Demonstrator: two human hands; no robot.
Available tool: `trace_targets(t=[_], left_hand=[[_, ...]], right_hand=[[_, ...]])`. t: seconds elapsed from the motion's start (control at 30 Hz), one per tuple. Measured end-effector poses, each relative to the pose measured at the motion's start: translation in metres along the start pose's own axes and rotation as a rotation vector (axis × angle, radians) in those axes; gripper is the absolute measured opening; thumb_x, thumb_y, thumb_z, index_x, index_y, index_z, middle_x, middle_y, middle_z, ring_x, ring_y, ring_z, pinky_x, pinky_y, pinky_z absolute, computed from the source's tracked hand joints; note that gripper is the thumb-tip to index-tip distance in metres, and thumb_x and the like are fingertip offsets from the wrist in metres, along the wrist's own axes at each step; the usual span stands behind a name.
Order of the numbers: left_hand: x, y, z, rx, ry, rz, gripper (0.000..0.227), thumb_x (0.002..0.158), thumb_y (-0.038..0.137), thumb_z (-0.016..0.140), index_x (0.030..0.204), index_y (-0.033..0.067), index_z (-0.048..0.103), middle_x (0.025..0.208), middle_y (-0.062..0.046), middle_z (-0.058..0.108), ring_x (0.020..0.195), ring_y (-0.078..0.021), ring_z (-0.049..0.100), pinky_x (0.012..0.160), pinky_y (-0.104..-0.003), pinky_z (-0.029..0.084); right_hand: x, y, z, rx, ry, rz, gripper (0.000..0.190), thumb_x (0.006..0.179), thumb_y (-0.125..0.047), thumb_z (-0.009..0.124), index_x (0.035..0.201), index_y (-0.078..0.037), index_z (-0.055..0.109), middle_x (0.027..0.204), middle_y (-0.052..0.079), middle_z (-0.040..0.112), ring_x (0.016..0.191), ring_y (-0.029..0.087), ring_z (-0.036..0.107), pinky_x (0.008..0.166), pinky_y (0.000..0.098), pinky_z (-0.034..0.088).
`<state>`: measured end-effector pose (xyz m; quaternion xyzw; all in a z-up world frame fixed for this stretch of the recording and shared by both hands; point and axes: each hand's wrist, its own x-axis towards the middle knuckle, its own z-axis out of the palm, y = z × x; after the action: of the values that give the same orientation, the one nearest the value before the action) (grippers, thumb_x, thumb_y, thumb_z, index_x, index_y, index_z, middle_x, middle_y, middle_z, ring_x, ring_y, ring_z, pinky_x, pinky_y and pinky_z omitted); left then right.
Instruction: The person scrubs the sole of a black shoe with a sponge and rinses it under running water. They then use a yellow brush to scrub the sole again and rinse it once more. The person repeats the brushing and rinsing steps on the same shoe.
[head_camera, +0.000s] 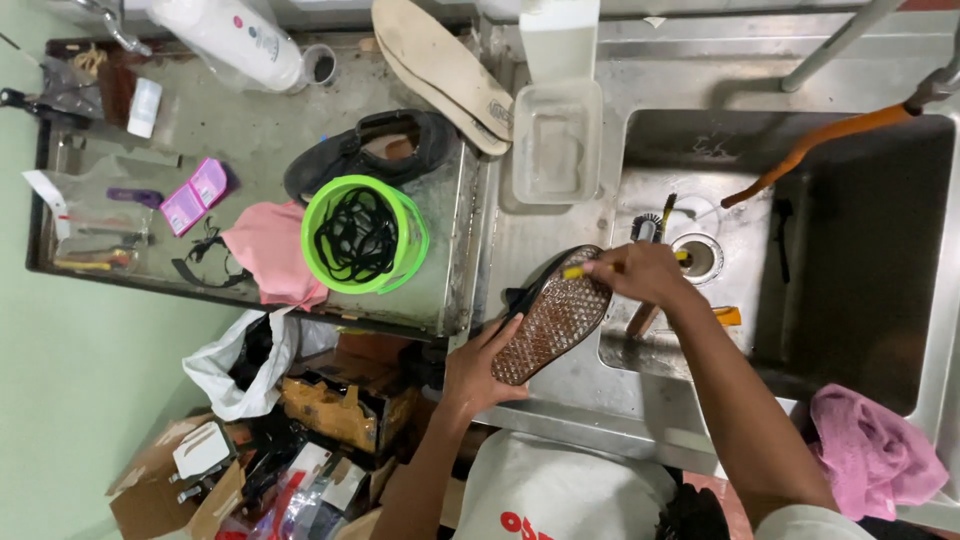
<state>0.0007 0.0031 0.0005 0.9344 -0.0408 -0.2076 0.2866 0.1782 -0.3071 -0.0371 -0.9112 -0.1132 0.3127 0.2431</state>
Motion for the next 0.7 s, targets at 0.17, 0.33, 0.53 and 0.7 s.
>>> trace_targets(t=[0.17,0.33,0.53,0.7], left_hand=[[0.001,-0.017,0.017,0.076,0.029,0.011,0.131,0.048,0.065,0.091,0.164,0.0586,0.032,0.163,0.011,0.052,0.138,-0.0257,0.064,0.106,-0.047,0.059],[-0.003,-0.001,0.005,0.008,0.066,0.041,0.128,0.05,0.054,0.094,0.165,0.0519,0.038,0.161,0.005,0.056,0.136,-0.0323,0.064,0.105,-0.053,0.059],[-0.001,-0.006,0.011,0.005,0.114,0.039,0.129,0.045,0.056,0.094,0.163,0.0534,0.041,0.159,0.009,0.058,0.135,-0.0261,0.065,0.104,-0.049,0.06],[-0.003,-0.006,0.012,-0.02,0.075,-0.024,0.126,0.049,0.053,0.091,0.165,0.0499,0.04,0.157,0.009,0.061,0.135,-0.0262,0.066,0.104,-0.049,0.059]], right_hand=[[-0.011,-0.001,0.005,0.048,0.097,-0.217,0.056,0.103,-0.071,0.055,0.09,-0.026,0.085,0.058,0.008,0.07,0.065,0.031,0.074,0.076,0.0402,0.059],[-0.022,-0.036,0.023,-0.117,0.025,-0.285,0.057,0.101,-0.074,0.051,0.081,-0.029,0.079,0.059,0.007,0.071,0.07,0.034,0.077,0.078,0.0493,0.06],[-0.027,-0.062,-0.001,-0.159,-0.024,-0.249,0.067,0.101,-0.079,0.047,0.082,-0.024,0.078,0.055,0.003,0.068,0.063,0.029,0.073,0.079,0.0456,0.06],[-0.03,-0.065,0.014,-0.194,-0.042,-0.384,0.066,0.103,-0.077,0.045,0.084,-0.024,0.077,0.058,0.003,0.07,0.065,0.029,0.075,0.078,0.046,0.06]])
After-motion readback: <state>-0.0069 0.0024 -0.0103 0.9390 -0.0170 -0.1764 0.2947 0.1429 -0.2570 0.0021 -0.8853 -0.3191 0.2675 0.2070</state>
